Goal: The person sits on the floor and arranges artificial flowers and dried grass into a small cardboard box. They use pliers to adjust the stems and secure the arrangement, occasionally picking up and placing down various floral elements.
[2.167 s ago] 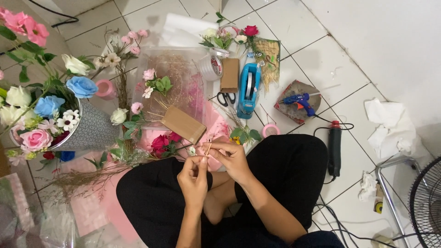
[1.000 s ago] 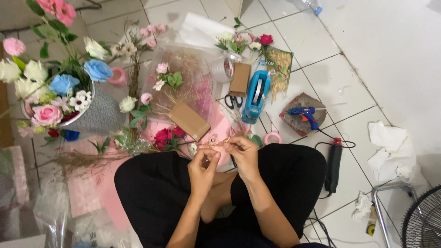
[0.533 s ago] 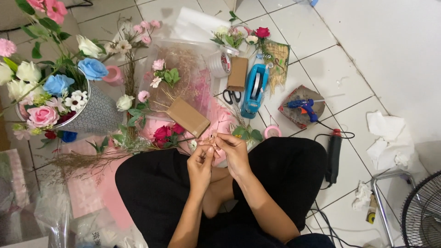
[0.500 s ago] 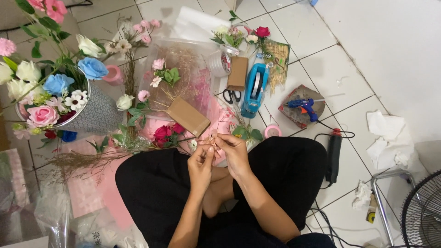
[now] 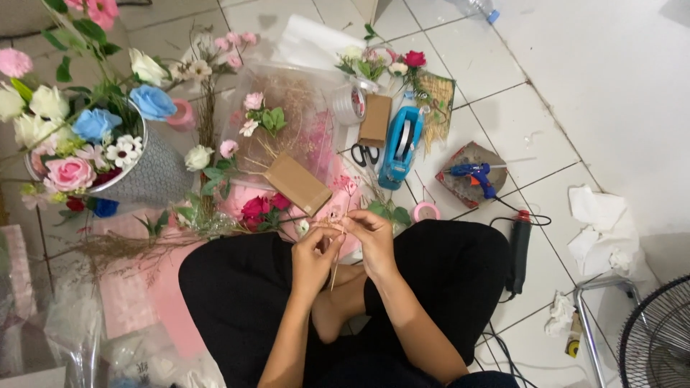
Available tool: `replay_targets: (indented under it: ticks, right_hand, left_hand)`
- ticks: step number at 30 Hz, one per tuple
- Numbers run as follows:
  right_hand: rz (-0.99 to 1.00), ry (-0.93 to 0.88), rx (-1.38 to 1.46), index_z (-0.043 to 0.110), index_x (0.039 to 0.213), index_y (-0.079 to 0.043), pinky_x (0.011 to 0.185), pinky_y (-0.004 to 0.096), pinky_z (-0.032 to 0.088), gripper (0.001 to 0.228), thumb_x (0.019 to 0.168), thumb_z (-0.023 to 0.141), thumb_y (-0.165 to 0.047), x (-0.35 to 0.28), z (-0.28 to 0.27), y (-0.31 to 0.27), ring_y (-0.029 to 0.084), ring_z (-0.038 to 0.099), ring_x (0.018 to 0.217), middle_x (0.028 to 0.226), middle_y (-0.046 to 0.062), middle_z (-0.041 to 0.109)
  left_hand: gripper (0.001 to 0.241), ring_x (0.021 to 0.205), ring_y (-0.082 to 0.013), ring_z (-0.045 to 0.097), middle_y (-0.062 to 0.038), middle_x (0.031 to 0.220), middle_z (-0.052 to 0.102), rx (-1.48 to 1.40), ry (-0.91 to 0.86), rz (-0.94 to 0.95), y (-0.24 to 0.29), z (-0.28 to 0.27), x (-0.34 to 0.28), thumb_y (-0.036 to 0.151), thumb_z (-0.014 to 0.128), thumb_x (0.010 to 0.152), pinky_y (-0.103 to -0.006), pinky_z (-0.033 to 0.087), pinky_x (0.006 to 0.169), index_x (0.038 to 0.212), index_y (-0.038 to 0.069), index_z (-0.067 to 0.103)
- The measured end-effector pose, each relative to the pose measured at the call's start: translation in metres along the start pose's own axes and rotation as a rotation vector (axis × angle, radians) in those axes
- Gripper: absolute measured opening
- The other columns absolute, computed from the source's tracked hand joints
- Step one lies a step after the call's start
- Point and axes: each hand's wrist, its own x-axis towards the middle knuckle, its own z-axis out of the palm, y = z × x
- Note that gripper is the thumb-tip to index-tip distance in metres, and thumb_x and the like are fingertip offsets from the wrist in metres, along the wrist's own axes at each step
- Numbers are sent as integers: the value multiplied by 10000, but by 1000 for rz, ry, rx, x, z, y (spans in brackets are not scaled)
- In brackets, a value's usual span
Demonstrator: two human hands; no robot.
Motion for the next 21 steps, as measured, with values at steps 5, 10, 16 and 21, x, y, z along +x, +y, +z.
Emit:
replay_targets:
  ticks: [5,10,16,21]
  right_hand:
    - [26,-36,-73,775,1016,-7,674,225,531,199,843,820,-96,-11,4,-2,112,628,732,834,96,729]
    - [33,-162,-263,791,1024,-64,472,151,457,129,906,769,-109,-21,-12,27,34,544,519,703,21,626]
    - [-19,-276,-408,838,999,-93,677,221,487,146,855,815,-103,-9,-22,40,95,596,755,818,50,754]
    - [-5,-221,-352,831,987,-109,679,235,530,196,824,868,-212,39,-26,69,82,618,714,760,37,741]
  left_hand:
    - [65,532,-139,581,-59,616,689,-115,64,-155,-23,14,2,96,791,848,-286,517,550,901,135,789]
    - [64,569,-111,634,-62,665,693,-316,229,-267,-42,9,17,78,734,919,-259,565,577,978,53,739]
    - [129,677,-106,659,-48,819,662,-412,307,-277,-64,21,30,91,715,947,-245,593,646,1045,7,704]
    - [454,1086,-348,562,-138,1197,472,150,394,-55,-135,32,45,86,834,761,-399,526,930,1184,185,703]
